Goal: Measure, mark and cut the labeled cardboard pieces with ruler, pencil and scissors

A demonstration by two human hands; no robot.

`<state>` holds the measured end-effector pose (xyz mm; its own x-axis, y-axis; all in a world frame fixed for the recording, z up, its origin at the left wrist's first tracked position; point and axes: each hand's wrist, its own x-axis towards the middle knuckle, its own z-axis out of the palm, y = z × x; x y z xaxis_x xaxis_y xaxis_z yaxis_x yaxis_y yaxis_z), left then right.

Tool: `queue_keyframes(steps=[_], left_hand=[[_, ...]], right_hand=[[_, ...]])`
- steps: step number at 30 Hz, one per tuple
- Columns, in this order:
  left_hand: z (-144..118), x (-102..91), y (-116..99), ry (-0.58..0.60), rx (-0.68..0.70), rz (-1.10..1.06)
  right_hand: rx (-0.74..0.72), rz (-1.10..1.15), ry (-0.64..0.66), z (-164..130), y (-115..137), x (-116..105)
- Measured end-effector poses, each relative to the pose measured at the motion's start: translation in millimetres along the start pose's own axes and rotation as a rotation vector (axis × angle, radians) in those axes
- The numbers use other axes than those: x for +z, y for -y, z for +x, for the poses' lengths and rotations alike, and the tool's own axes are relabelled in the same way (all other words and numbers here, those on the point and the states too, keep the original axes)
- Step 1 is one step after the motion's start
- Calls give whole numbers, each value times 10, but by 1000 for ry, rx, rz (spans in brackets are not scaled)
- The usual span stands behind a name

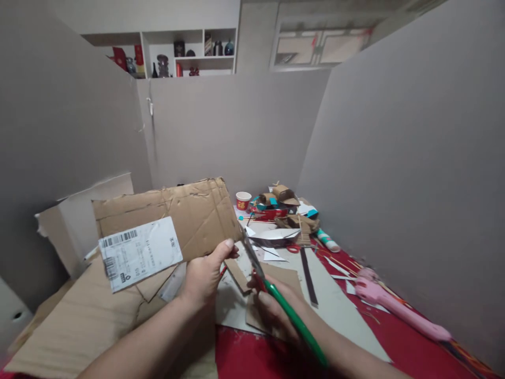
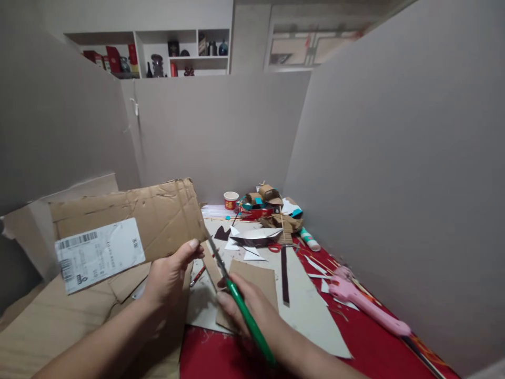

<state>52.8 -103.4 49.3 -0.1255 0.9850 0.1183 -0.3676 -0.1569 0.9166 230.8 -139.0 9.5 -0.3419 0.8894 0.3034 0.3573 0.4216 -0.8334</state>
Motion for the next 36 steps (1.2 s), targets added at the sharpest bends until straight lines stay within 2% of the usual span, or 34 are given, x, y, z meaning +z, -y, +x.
queue_keyframes(steps=[3, 6, 7, 11, 14, 19, 23, 29, 33, 36], left_hand=[[146, -67, -81, 10, 26, -10], [304, -149, -120, 31, -7, 2], [353, -171, -119, 43, -29, 7], [514, -214, -86, 98, -98, 18], [591, -214, -89, 119, -98, 23], [645, -230, -130, 140, -166, 71], [682, -266, -124, 114, -182, 101], [772, -342, -165, 41, -140, 141], [831, -411, -193, -12, -118, 187], [860, -441, -177, -9, -123, 222]], right_hand=[[132, -319, -87, 150, -96, -161], [312, -735, -140, 309, -182, -349], [348, -791, -164, 349, -208, -415], [455, -937, -237, 432, -330, -676], [537, -999, -258, 446, -444, -845], [622, -1044, -247, 436, -564, -1009], [542, -1076, -186, 411, -528, -979], [291, -1115, -106, 419, -271, -730], [82, -1071, 7, 481, -50, -426], [-174, -1011, 212, 594, 68, -101]])
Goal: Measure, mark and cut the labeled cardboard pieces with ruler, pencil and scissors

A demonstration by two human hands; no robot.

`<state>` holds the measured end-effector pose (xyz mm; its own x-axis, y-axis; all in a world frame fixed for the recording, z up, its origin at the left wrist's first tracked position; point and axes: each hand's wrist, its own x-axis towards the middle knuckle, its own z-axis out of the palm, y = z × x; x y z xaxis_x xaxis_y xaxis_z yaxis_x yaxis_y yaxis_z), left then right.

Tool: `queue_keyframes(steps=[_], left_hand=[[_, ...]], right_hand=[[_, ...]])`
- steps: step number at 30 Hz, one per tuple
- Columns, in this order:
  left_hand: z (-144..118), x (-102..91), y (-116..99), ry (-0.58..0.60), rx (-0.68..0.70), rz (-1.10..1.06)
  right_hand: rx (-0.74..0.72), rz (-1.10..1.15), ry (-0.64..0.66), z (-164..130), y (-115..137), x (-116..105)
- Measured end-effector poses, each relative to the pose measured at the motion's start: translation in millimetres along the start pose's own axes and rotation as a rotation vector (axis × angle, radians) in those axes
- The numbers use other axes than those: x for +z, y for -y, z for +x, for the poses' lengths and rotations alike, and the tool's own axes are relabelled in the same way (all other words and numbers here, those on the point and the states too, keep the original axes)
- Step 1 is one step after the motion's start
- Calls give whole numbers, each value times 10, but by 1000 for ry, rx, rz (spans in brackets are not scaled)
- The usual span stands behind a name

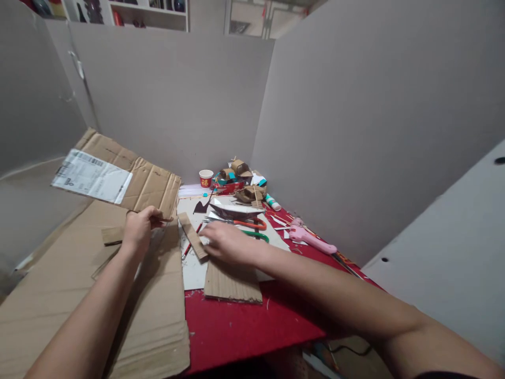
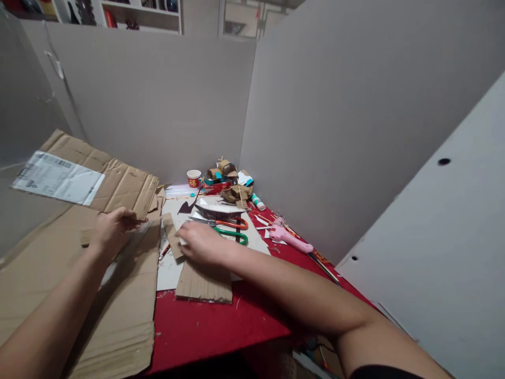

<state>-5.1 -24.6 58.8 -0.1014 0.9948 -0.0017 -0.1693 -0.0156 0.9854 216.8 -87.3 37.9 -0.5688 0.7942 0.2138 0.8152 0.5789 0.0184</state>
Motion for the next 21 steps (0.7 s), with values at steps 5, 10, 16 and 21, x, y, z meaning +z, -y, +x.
queue_keyframes(steps=[5, 10, 16, 21], left_hand=[[44, -30, 12, 5, 34, 33], [58, -163, -54, -12, 83, 39], [85, -229, -99, -35, 104, 8], [70, -241, -136, 26, 104, -38]], right_hand=[[-272, -49, 106, 378, 264, 137], [-212, -116, 82, 612, 314, 186], [-428, -128, 50, 1006, 589, 248], [-521, -187, 157, 1305, 777, 228]])
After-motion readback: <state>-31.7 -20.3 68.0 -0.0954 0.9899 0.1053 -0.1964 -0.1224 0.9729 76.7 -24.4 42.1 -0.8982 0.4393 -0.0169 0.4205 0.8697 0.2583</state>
